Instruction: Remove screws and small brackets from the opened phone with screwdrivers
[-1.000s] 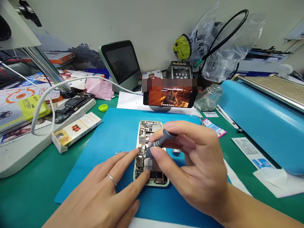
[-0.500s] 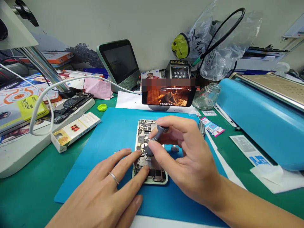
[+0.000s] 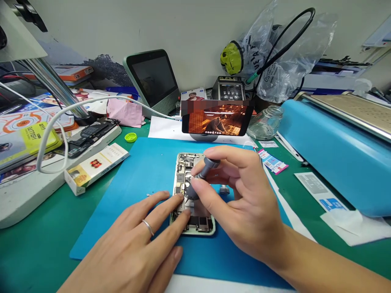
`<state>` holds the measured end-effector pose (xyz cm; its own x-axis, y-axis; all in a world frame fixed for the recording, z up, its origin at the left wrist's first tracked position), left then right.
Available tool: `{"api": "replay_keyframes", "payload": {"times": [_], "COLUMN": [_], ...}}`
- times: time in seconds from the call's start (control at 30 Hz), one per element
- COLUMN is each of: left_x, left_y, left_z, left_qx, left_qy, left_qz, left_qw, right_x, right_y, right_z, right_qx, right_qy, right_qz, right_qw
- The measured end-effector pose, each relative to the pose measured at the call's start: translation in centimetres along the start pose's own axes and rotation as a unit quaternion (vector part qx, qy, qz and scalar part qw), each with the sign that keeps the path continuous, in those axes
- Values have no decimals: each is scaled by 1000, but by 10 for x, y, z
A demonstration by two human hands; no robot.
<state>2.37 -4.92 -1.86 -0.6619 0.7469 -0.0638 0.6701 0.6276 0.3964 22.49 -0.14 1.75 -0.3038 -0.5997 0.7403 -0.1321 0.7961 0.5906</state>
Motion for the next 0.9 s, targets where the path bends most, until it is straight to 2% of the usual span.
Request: {"api": "replay_keyframes", "payload": {"times": [0.2, 0.67, 0.9], "left_x": [0, 0, -3], "left_y": [0, 1, 3], "left_z": [-1, 0, 0], "left_qx": [-8, -21, 10], "left_qy": [-9, 7, 25], "left_qz": [-3, 1, -28], "left_qw": [1000, 1000, 999], "right_x": [-2, 0, -3], "right_y": [1, 3, 3], "right_z": [1, 1, 0], "right_qx": [16, 3, -2], "right_qy": [-1, 23, 34], "right_qz": [15, 35, 42], "right_qw": [1000, 999, 999]}}
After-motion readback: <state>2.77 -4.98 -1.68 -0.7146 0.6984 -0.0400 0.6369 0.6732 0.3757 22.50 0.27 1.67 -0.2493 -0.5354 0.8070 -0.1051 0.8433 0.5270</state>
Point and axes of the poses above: each hand's wrist, its own y-axis towards the middle knuckle, its own z-axis out of the palm, x = y × z, the point moved 2 cm from there along y, towards the middle knuckle, and after that the axes turned 1 degree about -y, right-handed, at the moved point
